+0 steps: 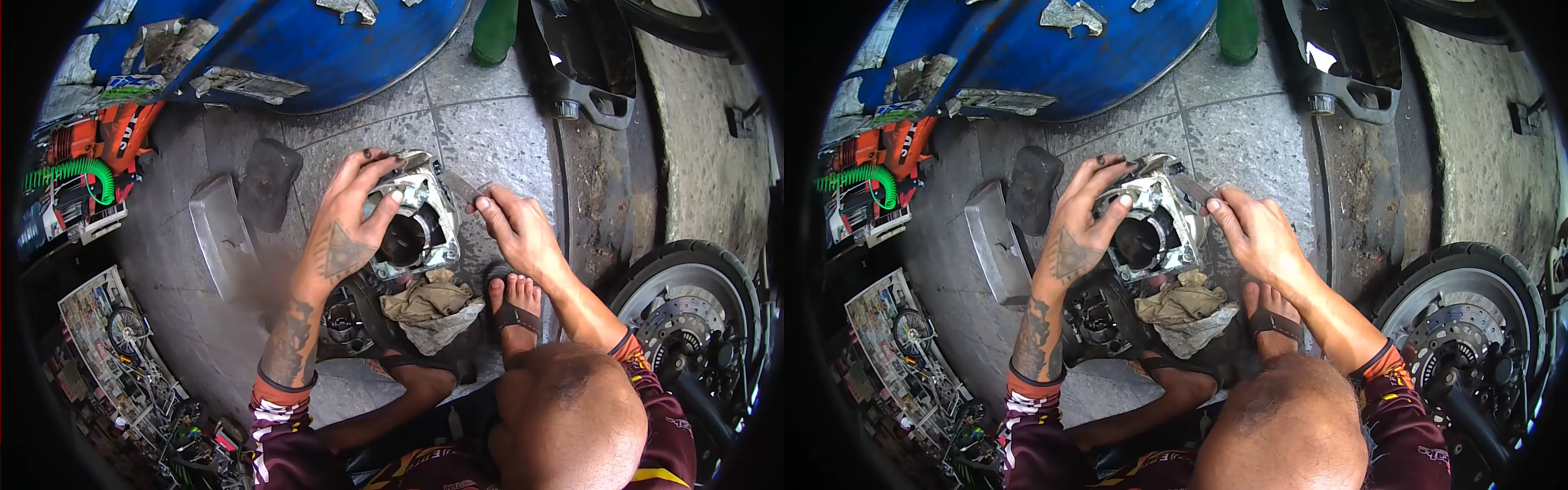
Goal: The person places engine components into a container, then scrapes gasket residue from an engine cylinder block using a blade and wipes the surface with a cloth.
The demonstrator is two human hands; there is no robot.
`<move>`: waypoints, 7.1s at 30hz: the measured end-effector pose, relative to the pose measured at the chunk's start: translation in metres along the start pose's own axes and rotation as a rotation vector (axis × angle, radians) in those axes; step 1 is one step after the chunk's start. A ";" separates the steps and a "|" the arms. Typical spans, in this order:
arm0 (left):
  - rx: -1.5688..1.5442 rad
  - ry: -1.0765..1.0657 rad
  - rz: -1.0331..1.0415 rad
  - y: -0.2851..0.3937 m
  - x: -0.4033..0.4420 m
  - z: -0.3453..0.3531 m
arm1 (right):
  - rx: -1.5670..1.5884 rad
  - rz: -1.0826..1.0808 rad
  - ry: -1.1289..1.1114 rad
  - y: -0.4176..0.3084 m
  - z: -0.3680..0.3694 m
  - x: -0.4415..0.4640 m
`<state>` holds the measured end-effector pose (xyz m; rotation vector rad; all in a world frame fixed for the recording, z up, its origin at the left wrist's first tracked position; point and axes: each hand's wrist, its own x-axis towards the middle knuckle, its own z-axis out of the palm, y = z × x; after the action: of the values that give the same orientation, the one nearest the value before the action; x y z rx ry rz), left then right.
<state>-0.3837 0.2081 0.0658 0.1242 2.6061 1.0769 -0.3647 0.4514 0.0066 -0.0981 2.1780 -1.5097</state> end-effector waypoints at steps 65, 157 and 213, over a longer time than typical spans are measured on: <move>0.206 0.493 0.332 -0.029 -0.008 0.062 | -0.495 -0.172 -0.144 -0.028 0.019 0.025; -0.087 0.186 -0.159 -0.054 0.003 0.027 | 0.146 -0.140 0.260 0.004 0.013 0.021; -0.177 0.593 -0.178 -0.005 -0.015 0.076 | -0.660 -0.134 -0.326 -0.033 -0.037 0.039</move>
<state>-0.3446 0.2532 0.0154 -0.5362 2.9182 1.4408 -0.4214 0.4581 0.0329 -0.6668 2.3274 -0.7084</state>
